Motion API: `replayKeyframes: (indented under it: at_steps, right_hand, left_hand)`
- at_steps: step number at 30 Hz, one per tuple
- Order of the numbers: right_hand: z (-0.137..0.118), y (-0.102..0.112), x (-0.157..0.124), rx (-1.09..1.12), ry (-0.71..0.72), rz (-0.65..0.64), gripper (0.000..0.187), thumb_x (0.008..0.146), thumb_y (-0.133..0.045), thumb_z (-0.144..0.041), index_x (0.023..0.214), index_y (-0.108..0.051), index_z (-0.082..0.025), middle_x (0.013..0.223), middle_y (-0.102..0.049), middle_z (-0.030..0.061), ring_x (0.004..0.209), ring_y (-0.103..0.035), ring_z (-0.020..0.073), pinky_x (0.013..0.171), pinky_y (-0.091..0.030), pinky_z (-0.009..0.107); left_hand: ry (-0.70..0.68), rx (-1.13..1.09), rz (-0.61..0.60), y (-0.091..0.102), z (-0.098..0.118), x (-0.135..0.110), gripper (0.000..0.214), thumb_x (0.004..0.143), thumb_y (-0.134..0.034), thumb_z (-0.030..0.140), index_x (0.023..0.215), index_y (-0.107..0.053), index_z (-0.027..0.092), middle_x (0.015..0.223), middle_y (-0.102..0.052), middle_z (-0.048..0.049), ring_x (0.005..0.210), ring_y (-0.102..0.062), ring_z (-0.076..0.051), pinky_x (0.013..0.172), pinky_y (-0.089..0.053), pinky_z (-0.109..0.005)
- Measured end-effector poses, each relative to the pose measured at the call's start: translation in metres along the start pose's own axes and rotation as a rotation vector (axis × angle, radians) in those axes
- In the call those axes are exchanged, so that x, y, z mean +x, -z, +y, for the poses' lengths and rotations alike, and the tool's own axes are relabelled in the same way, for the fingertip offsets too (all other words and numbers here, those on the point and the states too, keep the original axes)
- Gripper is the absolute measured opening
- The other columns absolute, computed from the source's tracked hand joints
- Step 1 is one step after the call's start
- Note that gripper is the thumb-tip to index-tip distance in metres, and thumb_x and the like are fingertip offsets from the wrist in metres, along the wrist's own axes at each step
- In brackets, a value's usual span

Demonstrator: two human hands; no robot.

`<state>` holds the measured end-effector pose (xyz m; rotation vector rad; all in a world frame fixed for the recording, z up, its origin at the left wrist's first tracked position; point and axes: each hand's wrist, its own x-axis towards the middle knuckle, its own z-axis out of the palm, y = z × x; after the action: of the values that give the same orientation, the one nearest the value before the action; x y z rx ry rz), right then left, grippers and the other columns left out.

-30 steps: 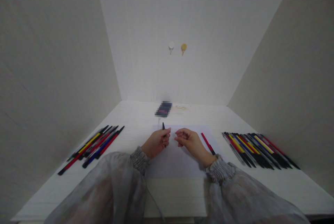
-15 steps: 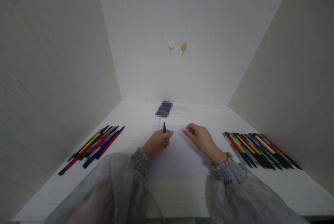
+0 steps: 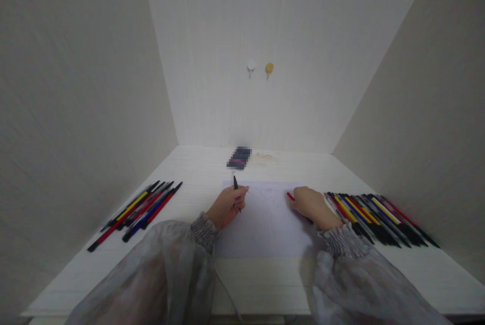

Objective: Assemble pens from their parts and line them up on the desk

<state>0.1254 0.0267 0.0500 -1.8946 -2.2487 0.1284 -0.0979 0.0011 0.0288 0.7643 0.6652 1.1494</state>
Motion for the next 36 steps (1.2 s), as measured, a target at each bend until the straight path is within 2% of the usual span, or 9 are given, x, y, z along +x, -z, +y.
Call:
replayKeyframes:
  at_steps: [2, 4, 6, 8, 13, 19, 36]
  right_hand:
    - [-0.012, 0.000, -0.002, 0.062, 0.058, 0.019, 0.009, 0.063, -0.053, -0.020, 0.062, -0.059, -0.014, 0.062, -0.061, 0.0088, 0.057, -0.055, 0.0155, 0.049, -0.033, 0.023]
    - [-0.027, -0.002, -0.006, 0.317, 0.235, 0.007, 0.007, 0.065, -0.052, -0.020, 0.065, -0.056, -0.015, 0.056, -0.058, 0.0019, 0.050, -0.050, 0.0108, 0.045, -0.031, 0.020]
    - [-0.041, -0.007, -0.012, 0.542, 0.357, -0.043, 0.006, 0.067, -0.050, -0.020, 0.067, -0.054, -0.016, 0.053, -0.054, -0.0015, 0.046, -0.046, 0.0082, 0.043, -0.030, 0.018]
    - [-0.052, -0.013, -0.017, 0.632, 0.409, -0.055, 0.005, 0.067, -0.051, -0.020, 0.066, -0.053, -0.016, 0.052, -0.051, -0.0028, 0.045, -0.043, 0.0072, 0.042, -0.029, 0.018]
    - [-0.057, -0.021, -0.019, 0.655, 0.413, -0.047, 0.004, 0.067, -0.052, -0.019, 0.065, -0.054, -0.016, 0.052, -0.050, -0.0030, 0.046, -0.041, 0.0068, 0.043, -0.030, 0.018]
    - [-0.055, -0.019, -0.019, 0.682, 0.388, -0.046, 0.006, 0.069, -0.052, -0.021, 0.066, -0.054, -0.016, 0.052, -0.050, -0.0031, 0.045, -0.041, 0.0066, 0.042, -0.030, 0.018]
    - [-0.057, -0.016, -0.022, 0.735, 0.393, -0.052, 0.007, 0.069, -0.052, -0.023, 0.066, -0.054, -0.016, 0.051, -0.049, -0.0033, 0.044, -0.041, 0.0064, 0.042, -0.030, 0.018]
  left_hand:
    - [-0.003, -0.004, -0.001, 0.000, 0.000, 0.000, 0.026, 0.064, -0.062, 0.022, 0.060, -0.037, 0.014, 0.049, -0.026, 0.0093, 0.039, -0.021, -0.001, 0.038, -0.016, -0.016]
    - [-0.012, -0.006, -0.007, -0.001, -0.001, 0.000, 0.026, 0.065, -0.062, 0.022, 0.060, -0.037, 0.014, 0.049, -0.026, 0.0092, 0.039, -0.021, -0.001, 0.038, -0.016, -0.016]
    - [-0.024, -0.004, -0.020, -0.001, -0.001, 0.000, 0.026, 0.065, -0.062, 0.021, 0.060, -0.038, 0.014, 0.049, -0.026, 0.0092, 0.040, -0.020, -0.001, 0.038, -0.016, -0.016]
    - [-0.034, 0.000, -0.039, -0.002, -0.001, 0.000, 0.026, 0.065, -0.062, 0.022, 0.059, -0.038, 0.014, 0.049, -0.025, 0.0092, 0.040, -0.020, -0.001, 0.038, -0.016, -0.016]
    - [-0.017, 0.023, -0.065, -0.005, 0.002, -0.004, 0.027, 0.065, -0.062, 0.023, 0.059, -0.037, 0.014, 0.048, -0.025, 0.0094, 0.039, -0.019, -0.001, 0.038, -0.015, -0.016]
    - [-0.024, 0.025, -0.090, -0.007, 0.002, -0.005, 0.025, 0.066, -0.062, 0.023, 0.061, -0.039, 0.014, 0.048, -0.023, 0.0096, 0.040, -0.019, -0.001, 0.039, -0.015, -0.016]
    - [-0.050, 0.101, -0.066, -0.009, 0.003, -0.006, 0.019, 0.064, -0.063, 0.022, 0.064, -0.046, 0.013, 0.047, -0.026, 0.0091, 0.040, -0.021, -0.001, 0.040, -0.015, -0.018]
